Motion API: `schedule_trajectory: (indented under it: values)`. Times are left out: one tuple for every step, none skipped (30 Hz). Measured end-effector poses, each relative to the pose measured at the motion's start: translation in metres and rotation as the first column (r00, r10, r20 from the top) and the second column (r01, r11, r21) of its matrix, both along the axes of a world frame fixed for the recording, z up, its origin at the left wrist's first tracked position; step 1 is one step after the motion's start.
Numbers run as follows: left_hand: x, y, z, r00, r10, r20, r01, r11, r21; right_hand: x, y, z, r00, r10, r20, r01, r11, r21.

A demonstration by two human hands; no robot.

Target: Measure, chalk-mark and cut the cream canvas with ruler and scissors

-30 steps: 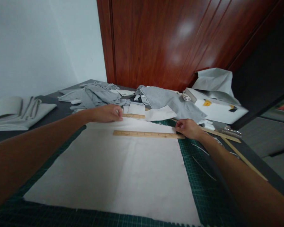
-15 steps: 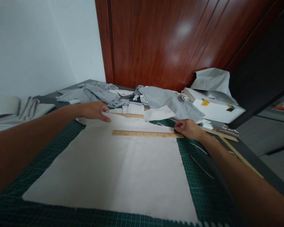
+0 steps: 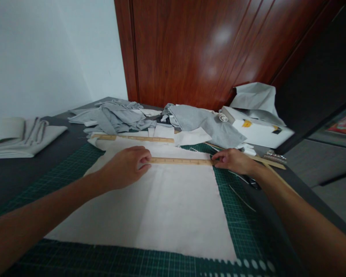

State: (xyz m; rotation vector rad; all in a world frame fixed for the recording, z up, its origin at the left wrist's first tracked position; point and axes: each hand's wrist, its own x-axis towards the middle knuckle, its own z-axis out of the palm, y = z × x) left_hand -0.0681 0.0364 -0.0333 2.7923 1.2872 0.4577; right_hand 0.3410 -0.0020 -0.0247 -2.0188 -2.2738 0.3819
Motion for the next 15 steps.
schedule_trajectory:
  values:
    - [0.001, -0.008, -0.006, 0.999, -0.018, 0.039, 0.018, 1.0, 0.014, -0.001, 0.001, -0.001, 1.0, 0.007, 0.015, -0.007, 1.0, -0.004]
    - [0.0, -0.014, -0.012, 0.997, -0.032, 0.076, 0.03, 0.999, 0.03, -0.001, 0.001, -0.001, 0.999, 0.013, 0.03, -0.012, 1.0, -0.007]
    - [-0.001, -0.018, -0.016, 0.993, -0.042, 0.111, 0.037, 0.998, 0.045, -0.002, 0.002, -0.001, 0.999, 0.018, 0.044, -0.017, 1.0, -0.01]
    - [-0.002, -0.02, -0.02, 0.989, -0.05, 0.142, 0.042, 0.997, 0.059, -0.003, 0.003, 0.0, 0.998, 0.022, 0.059, -0.021, 1.0, -0.012]
    - [-0.003, -0.022, -0.023, 0.984, -0.057, 0.17, 0.045, 0.996, 0.071, -0.003, 0.003, 0.0, 0.997, 0.024, 0.073, -0.023, 1.0, -0.013]
    - [-0.005, -0.022, -0.026, 0.979, -0.064, 0.194, 0.048, 0.995, 0.083, -0.004, 0.004, 0.001, 0.996, 0.025, 0.087, -0.024, 1.0, -0.012]
    - [-0.006, -0.022, -0.028, 0.974, -0.071, 0.215, 0.052, 0.994, 0.096, -0.005, 0.005, 0.002, 0.995, 0.024, 0.1, -0.024, 1.0, -0.01]
    - [-0.006, -0.021, -0.03, 0.97, -0.078, 0.232, 0.054, 0.993, 0.108, -0.006, 0.005, 0.003, 0.994, 0.022, 0.111, -0.021, 1.0, -0.01]
    - [-0.007, -0.02, -0.031, 0.965, -0.087, 0.246, 0.058, 0.991, 0.121, -0.007, 0.006, 0.004, 0.993, 0.02, 0.12, -0.019, 1.0, -0.01]
    - [-0.007, -0.02, -0.032, 0.962, -0.095, 0.257, 0.062, 0.989, 0.134, -0.008, 0.007, 0.005, 0.992, 0.017, 0.128, -0.016, 1.0, -0.011]
    - [-0.007, -0.019, -0.033, 0.958, -0.105, 0.265, 0.068, 0.987, 0.146, -0.01, 0.007, 0.006, 0.991, 0.016, 0.135, -0.014, 1.0, -0.013]
    - [-0.007, -0.019, -0.033, 0.956, -0.114, 0.272, 0.072, 0.985, 0.158, -0.011, 0.006, 0.007, 0.99, 0.016, 0.142, -0.014, 1.0, -0.014]
    - [-0.007, -0.019, -0.034, 0.953, -0.122, 0.277, 0.077, 0.983, 0.169, -0.013, 0.006, 0.008, 0.989, 0.016, 0.149, -0.014, 1.0, -0.015]
    - [-0.007, -0.019, -0.034, 0.951, -0.128, 0.283, 0.078, 0.98, 0.181, -0.015, 0.004, 0.009, 0.988, 0.018, 0.156, -0.016, 1.0, -0.015]
    - [-0.007, -0.02, -0.033, 0.948, -0.13, 0.29, 0.075, 0.978, 0.192, -0.018, 0.001, 0.01, 0.986, 0.021, 0.162, -0.019, 1.0, -0.012]
